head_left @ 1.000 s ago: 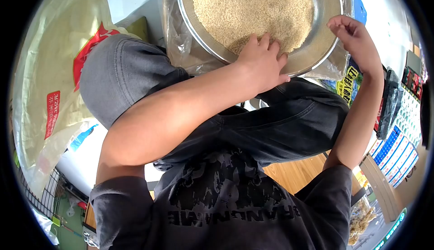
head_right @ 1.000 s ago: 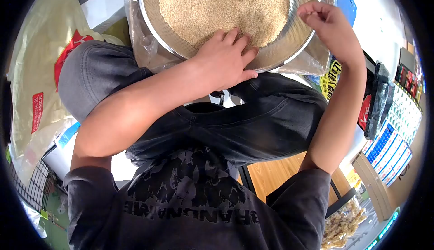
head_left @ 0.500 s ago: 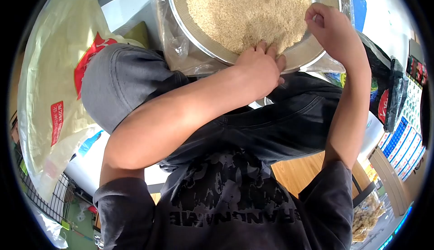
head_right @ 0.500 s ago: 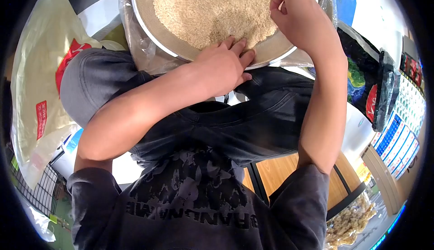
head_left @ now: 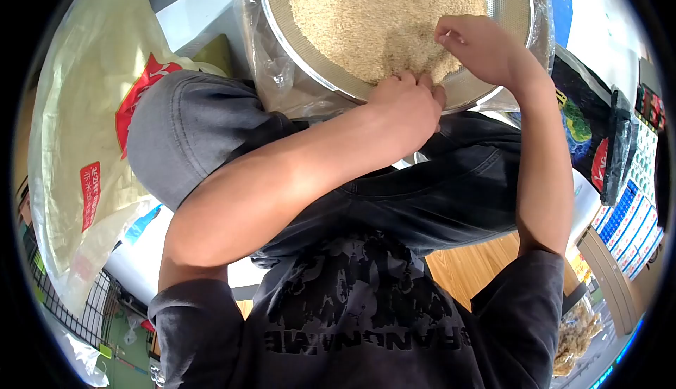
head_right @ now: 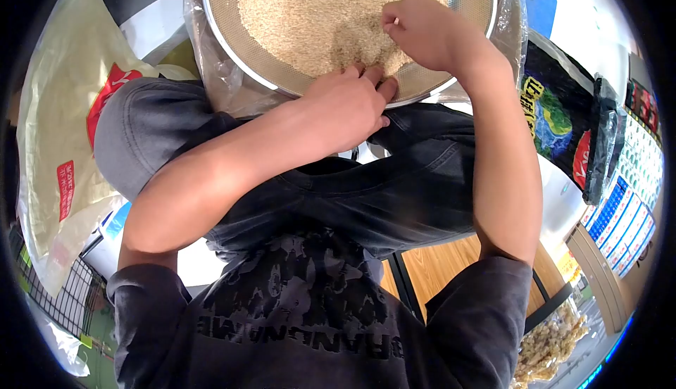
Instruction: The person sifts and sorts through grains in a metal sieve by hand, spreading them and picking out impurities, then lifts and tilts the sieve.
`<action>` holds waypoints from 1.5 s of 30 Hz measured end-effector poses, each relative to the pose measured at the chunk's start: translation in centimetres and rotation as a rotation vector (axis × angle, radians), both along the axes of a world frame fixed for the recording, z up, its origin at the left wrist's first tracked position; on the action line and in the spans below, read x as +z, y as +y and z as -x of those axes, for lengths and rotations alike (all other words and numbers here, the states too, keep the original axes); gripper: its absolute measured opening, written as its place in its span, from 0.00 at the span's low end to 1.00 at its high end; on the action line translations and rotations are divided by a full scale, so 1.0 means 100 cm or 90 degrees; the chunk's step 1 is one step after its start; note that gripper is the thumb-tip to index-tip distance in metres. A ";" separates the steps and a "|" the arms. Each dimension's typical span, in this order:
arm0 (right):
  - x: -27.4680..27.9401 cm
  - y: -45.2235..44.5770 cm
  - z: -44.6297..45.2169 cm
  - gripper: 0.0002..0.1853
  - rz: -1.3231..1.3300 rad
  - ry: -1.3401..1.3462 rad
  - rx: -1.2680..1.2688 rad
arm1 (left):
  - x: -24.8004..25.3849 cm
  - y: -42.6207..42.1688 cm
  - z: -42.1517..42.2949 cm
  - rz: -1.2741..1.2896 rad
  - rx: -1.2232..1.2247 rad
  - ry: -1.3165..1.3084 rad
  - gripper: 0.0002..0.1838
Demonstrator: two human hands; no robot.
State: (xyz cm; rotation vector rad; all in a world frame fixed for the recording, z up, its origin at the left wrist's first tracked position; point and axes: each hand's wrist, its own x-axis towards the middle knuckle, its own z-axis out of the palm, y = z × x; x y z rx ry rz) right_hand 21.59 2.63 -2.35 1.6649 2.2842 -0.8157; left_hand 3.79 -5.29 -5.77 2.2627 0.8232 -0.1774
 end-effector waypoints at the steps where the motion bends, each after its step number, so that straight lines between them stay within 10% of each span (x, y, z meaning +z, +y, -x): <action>1: -0.004 0.001 0.001 0.13 0.019 0.020 0.020 | 0.000 0.000 0.000 0.000 0.001 0.002 0.30; 14: -0.046 0.009 0.025 0.08 0.506 0.190 -0.094 | -0.002 -0.008 0.002 -0.020 0.023 -0.010 0.29; 29: -0.061 0.047 0.016 0.13 0.336 0.667 -0.522 | 0.005 -0.001 0.005 0.022 0.004 -0.026 0.29; 37: -0.037 0.056 -0.002 0.13 0.338 0.502 -0.457 | 0.004 -0.007 0.006 -0.016 0.008 -0.027 0.29; 45: -0.031 0.035 0.005 0.11 0.463 0.080 0.011 | 0.006 -0.010 0.010 -0.054 -0.002 -0.017 0.28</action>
